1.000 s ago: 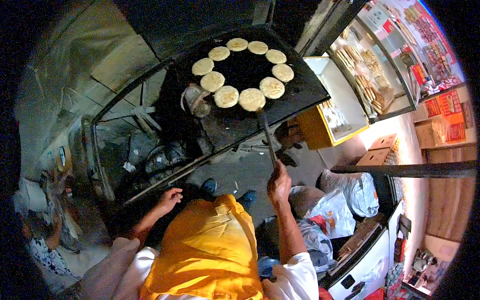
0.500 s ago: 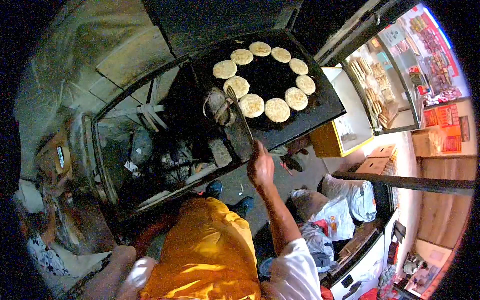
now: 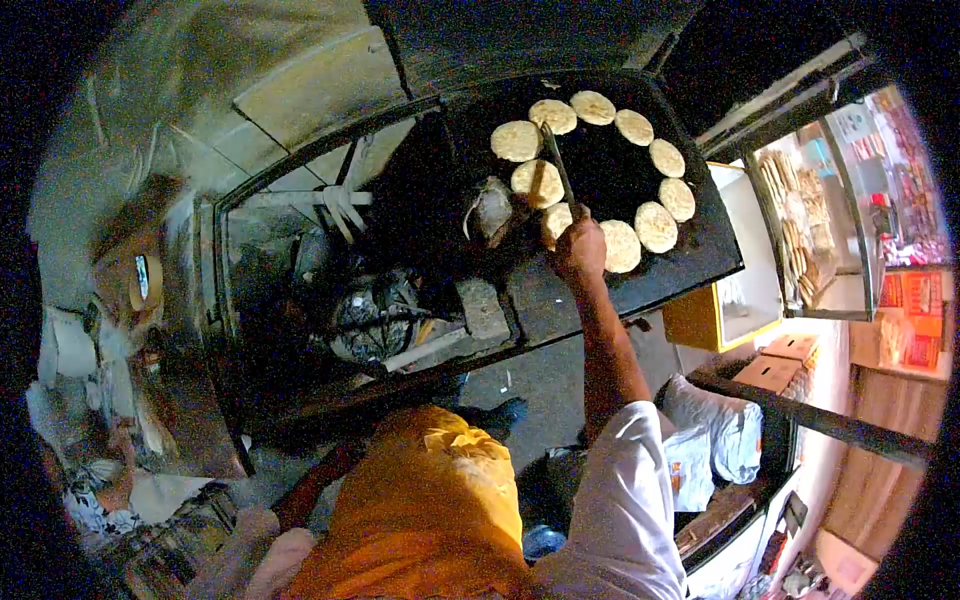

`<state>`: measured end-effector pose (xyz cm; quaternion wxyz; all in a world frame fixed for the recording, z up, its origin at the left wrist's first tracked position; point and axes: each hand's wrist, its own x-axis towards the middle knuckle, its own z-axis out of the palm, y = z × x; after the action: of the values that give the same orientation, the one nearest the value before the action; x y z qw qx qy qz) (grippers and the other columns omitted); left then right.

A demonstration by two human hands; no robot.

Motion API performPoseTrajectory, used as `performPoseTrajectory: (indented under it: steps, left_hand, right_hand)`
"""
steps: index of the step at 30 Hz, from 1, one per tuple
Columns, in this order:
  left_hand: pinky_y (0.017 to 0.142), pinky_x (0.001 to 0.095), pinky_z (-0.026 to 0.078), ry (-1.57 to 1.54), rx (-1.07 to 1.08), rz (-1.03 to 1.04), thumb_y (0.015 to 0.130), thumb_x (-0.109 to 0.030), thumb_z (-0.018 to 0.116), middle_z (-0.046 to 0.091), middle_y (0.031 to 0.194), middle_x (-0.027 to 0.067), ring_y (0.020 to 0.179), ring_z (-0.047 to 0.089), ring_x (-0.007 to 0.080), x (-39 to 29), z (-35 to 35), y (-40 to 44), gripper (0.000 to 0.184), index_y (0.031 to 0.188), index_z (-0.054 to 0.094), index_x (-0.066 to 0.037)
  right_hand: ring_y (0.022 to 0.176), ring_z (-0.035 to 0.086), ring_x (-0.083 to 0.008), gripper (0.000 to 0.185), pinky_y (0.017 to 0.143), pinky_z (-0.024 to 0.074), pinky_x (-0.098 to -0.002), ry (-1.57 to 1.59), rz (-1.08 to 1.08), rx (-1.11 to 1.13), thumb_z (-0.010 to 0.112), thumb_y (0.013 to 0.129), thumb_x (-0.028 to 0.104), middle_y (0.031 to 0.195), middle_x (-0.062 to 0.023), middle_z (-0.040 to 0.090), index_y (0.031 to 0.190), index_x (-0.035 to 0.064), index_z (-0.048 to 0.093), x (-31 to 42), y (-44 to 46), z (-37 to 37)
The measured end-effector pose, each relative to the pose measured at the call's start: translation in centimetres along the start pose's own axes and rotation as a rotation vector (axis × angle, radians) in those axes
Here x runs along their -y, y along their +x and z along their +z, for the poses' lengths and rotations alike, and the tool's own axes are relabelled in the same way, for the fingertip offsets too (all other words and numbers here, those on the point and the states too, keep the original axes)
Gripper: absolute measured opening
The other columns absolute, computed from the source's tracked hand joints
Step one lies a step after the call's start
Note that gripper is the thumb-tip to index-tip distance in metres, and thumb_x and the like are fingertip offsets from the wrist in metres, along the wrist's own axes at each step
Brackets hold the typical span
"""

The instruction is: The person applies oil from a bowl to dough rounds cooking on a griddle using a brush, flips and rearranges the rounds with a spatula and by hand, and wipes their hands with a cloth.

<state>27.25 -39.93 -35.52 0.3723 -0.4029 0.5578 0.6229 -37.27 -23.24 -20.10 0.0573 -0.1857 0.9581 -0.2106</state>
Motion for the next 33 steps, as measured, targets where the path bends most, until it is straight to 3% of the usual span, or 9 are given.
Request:
performPoseTrajectory:
  steps: [7,8,11,12,15,18,20,23,33]
  left_hand:
    - [0.09,0.0352,0.047,-0.065,-0.066,-0.063,0.091,-0.032,0.063,0.059,0.12,0.0179,0.108,0.058,0.0263,-3.8,0.4,0.2,0.057,0.134,0.045,0.001]
    - [0.091,0.0357,0.047,0.046,-0.079,-0.057,0.091,-0.032,0.062,0.059,0.12,0.0172,0.108,0.058,0.0263,-5.8,0.4,-0.8,0.056,0.134,0.045,0.001]
    - [0.092,0.0368,0.047,0.138,-0.069,-0.01,0.092,-0.032,0.061,0.059,0.12,0.0157,0.108,0.058,0.0263,-3.7,-0.8,1.1,0.055,0.134,0.045,0.0]
    - [0.092,0.0373,0.046,0.183,-0.059,0.014,0.092,-0.032,0.06,0.059,0.12,0.015,0.108,0.057,0.0264,-2.5,-1.4,1.9,0.054,0.134,0.045,-0.001]
    - [0.092,0.0384,0.046,0.274,-0.02,0.077,0.093,-0.032,0.059,0.059,0.12,0.0136,0.109,0.057,0.0264,-2.6,-1.3,2.1,0.053,0.134,0.044,-0.002]
    - [0.092,0.0387,0.046,0.008,-0.014,0.021,0.094,-0.032,0.058,0.058,0.121,0.0142,0.11,0.056,0.0257,-4.5,-0.2,0.7,0.053,0.135,0.043,-0.001]
    - [0.088,0.0377,0.047,-0.451,-0.003,0.096,0.095,-0.029,0.057,0.058,0.118,0.0141,0.104,0.058,0.025,3.2,-0.5,5.7,0.05,0.134,0.043,0.0]
    - [0.085,0.0366,0.047,0.17,-0.042,-0.022,0.096,-0.028,0.056,0.059,0.114,0.0138,0.098,0.059,0.0234,-6.9,-0.3,0.9,0.049,0.133,0.044,0.001]
    - [0.084,0.0382,0.047,0.191,-0.036,-0.077,0.094,-0.034,0.057,0.061,0.108,0.0146,0.094,0.059,0.0234,-6.2,-0.8,4.6,0.051,0.133,0.047,-0.003]
  right_hand:
    - [0.086,0.064,-0.0403,0.029,0.071,0.0489,-0.0465,0.089,0.297,0.089,0.045,0.089,0.009,0.088,-0.0293,0.064,0.112,-0.0049,0.056,-1.0,-1.7,0.2]
    - [0.076,0.062,-0.041,0.026,0.065,0.0477,-0.0483,0.026,0.076,-0.166,0.049,0.086,0.013,0.082,-0.0243,0.064,0.104,-0.0026,0.06,-1.9,-1.2,1.4]
    - [0.073,0.062,-0.0406,0.023,0.062,0.0478,-0.0469,0.466,0.211,-0.098,0.05,0.085,0.011,0.08,-0.0244,0.063,0.098,-0.0047,0.06,-3.6,2.3,3.6]
    - [0.069,0.061,-0.0403,0.024,0.059,0.0476,-0.0461,0.13,-0.015,-0.084,0.048,0.085,0.011,0.077,-0.0245,0.062,0.096,-0.0071,0.059,-2.3,1.2,1.2]
    - [0.081,0.063,-0.0403,0.029,0.068,0.0506,-0.0436,0.178,0.092,-0.029,0.043,0.089,0.011,0.086,-0.0277,0.063,0.109,-0.0064,0.056,-0.4,-1.0,0.1]
    - [0.093,0.061,-0.0439,0.041,0.076,0.0512,-0.0452,0.571,-0.133,-0.084,0.04,0.085,0.0,0.103,-0.0298,0.061,0.123,-0.0036,0.053,-4.9,-5.3,5.0]
    - [0.094,0.06,-0.0445,0.041,0.078,0.0503,-0.0471,0.204,-0.236,-0.095,0.041,0.082,-0.003,0.102,-0.0302,0.061,0.121,-0.0034,0.053,-0.9,-8.3,2.1]
    - [0.089,0.059,-0.0467,0.04,0.078,0.0494,-0.0494,0.151,-0.097,-0.045,0.044,0.08,-0.004,0.097,-0.0296,0.061,0.119,-0.0013,0.053,-0.9,-8.3,3.2]
    - [0.095,0.062,-0.0423,0.037,0.08,0.0514,-0.0437,0.288,0.013,-0.155,0.043,0.089,-0.001,0.106,-0.0275,0.06,0.126,0.0027,0.051,-3.2,-25.9,-1.8]
